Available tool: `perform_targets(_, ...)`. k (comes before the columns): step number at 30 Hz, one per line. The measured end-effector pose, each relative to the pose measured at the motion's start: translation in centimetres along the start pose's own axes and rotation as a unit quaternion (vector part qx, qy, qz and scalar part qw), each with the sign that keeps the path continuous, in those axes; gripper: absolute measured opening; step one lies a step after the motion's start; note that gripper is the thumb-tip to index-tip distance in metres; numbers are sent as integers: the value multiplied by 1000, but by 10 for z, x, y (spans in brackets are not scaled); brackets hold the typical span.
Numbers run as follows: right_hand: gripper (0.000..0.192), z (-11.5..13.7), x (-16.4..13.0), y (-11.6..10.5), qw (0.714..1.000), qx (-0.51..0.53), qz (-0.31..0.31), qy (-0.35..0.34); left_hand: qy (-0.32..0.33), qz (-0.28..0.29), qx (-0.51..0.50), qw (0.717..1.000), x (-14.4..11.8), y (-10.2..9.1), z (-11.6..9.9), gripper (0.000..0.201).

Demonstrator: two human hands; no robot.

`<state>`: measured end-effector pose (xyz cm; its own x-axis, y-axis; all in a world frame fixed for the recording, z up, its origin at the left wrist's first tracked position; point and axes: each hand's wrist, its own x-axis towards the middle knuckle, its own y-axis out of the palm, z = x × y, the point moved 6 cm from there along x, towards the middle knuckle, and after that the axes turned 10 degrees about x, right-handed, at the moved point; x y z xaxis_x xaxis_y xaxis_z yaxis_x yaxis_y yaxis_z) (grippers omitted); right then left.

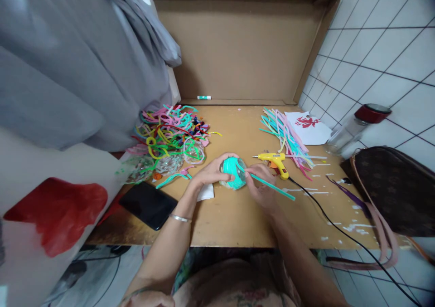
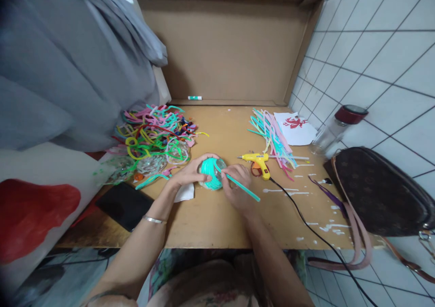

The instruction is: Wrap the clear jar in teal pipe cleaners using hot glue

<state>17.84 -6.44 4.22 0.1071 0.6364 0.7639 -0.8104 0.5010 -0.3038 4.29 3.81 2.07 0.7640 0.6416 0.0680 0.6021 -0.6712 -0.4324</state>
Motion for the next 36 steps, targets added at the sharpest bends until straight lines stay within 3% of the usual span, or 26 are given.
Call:
perform_targets(7,11,10,1,1,997,-39,-14,-58,-1,0,13,1000,0,0,0,69)
perform_targets(19,13,4,-3,3,997,-67,28,-37,3,-4,37,999,0,-1,0,67)
perform_targets(36,14,2,-10,8,994,-80,31,-69,9,3,26,1000,0,0,1,69)
